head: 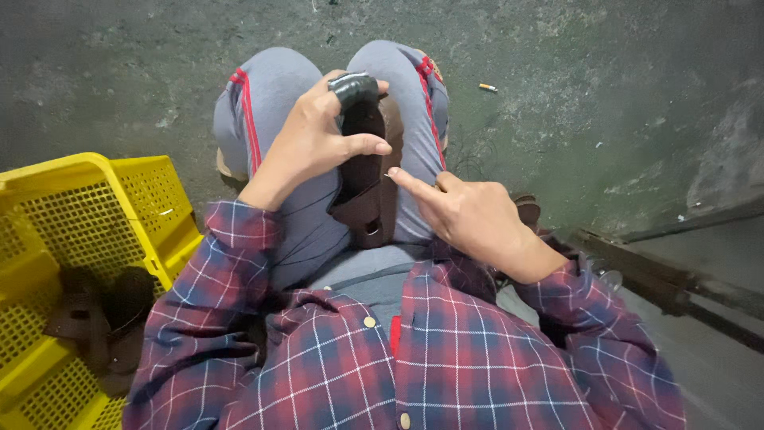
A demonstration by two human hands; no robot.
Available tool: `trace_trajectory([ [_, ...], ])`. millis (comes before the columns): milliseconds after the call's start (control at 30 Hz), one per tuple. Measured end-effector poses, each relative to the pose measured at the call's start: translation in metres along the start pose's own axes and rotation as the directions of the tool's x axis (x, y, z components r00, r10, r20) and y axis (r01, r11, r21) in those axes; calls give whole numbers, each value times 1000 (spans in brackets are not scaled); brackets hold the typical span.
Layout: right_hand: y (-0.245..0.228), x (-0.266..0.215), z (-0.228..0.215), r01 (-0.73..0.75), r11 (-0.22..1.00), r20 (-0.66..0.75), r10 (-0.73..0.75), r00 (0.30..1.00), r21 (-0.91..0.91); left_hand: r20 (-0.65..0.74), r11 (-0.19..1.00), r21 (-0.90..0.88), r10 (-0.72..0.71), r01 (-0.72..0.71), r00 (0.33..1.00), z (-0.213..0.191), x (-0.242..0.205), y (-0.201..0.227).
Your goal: The person stitches the sole of a brown sandal by hand using a needle and thread, repeatedly pulling the thread through the material while holding the sandal on their lap.
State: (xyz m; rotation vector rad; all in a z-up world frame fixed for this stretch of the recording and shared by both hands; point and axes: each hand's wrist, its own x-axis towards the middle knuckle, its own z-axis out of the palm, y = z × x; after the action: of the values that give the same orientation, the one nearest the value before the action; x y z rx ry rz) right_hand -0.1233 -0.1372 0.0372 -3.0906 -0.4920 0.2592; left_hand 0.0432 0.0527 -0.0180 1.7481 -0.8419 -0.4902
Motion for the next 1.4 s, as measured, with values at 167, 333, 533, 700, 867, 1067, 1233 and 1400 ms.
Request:
trace_trajectory([
  [167,-8,6,-21,7,970,-18,-12,1000,-245,-40,999,51,13,-11,999,8,8,-11],
  [333,-16,12,-27,11,950,98,20,995,-311,-93,971,229,-47,67,995,21,15,-30],
  [533,9,19,-5,161,982,53,-156,986,-100,-77,933,335,-114,133,990,20,18,-43],
  [700,17,22,13,208,977,-19,-208,978,38,-26,939,296,-178,177,984,16,20,-39],
  [867,17,24,26,231,965,-133,-214,968,128,-45,956,272,-102,111,994,15,20,-41],
  [1067,7,25,26,216,969,-181,-192,965,123,-80,955,280,-77,96,994,18,16,-43],
  [1233,10,26,28,207,967,-194,-177,965,150,-259,968,252,70,-2,963,17,-42,15],
  [1400,8,34,20,203,968,-205,-170,964,150,-193,875,480,30,67,981,38,-98,34],
])
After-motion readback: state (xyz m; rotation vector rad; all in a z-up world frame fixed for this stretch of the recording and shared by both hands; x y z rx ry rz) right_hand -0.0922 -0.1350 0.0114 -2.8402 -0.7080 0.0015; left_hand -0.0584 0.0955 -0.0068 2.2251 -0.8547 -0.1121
